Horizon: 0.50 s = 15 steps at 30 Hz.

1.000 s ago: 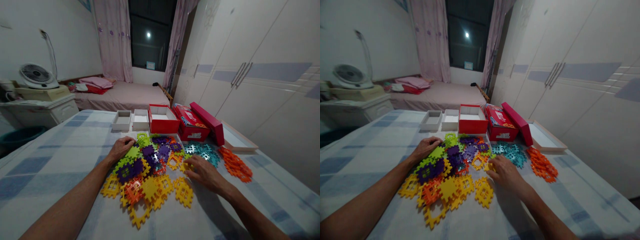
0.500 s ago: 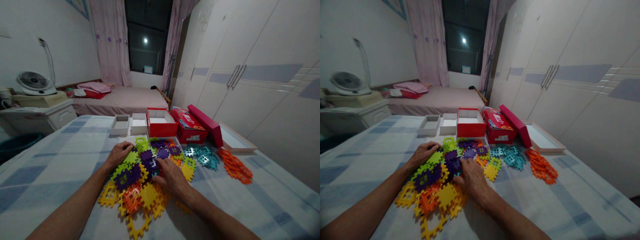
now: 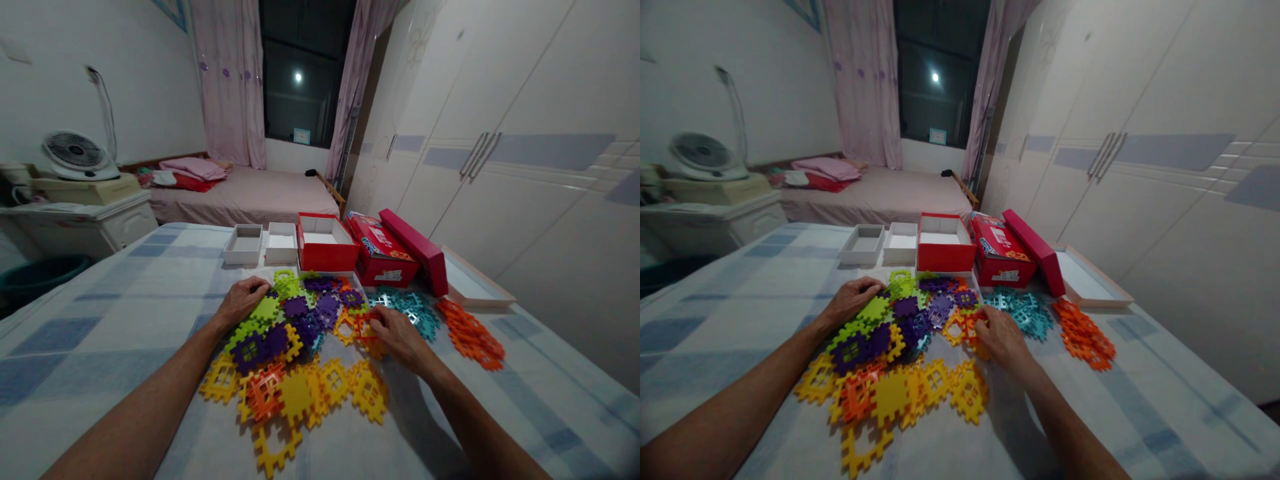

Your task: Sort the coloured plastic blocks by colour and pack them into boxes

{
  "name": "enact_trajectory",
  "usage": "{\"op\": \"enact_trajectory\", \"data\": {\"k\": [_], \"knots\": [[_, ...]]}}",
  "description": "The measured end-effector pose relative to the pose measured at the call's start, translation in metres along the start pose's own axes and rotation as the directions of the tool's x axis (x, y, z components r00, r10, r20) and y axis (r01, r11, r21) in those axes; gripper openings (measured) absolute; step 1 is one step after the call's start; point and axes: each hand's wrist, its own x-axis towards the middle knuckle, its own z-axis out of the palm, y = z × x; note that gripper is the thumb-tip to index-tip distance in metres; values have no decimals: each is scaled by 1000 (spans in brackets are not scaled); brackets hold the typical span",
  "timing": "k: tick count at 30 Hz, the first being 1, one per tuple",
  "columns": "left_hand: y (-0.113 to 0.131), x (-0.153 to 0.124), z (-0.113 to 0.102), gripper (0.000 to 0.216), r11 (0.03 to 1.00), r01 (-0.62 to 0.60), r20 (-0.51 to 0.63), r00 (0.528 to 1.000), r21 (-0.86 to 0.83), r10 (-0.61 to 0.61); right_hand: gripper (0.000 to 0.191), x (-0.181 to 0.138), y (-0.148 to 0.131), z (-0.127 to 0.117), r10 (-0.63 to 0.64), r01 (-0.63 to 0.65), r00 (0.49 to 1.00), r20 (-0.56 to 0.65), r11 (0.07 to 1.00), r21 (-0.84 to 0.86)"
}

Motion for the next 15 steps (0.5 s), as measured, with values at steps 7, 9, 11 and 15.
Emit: {"op": "enact_trajectory", "data": {"k": [7, 9, 11, 15], "knots": [[-2, 1, 0, 40, 1000, -9, 3, 1000, 0, 9, 19, 13, -15, 11, -113, 109, 993, 42, 989, 100], [-3, 1, 0, 40, 1000, -15, 5, 1000, -2, 15, 20, 15, -17, 10, -140, 135, 990, 24, 977, 165], [-3, 1, 0, 40, 1000, -22, 6, 1000, -2, 22, 20, 17, -13, 7, -107, 109, 994, -30, 989, 102], [-3, 1, 0, 40, 1000, -20, 7, 1000, 4, 20, 21, 23, 0, 3, -80, 75, 996, -34, 988, -136]]}}
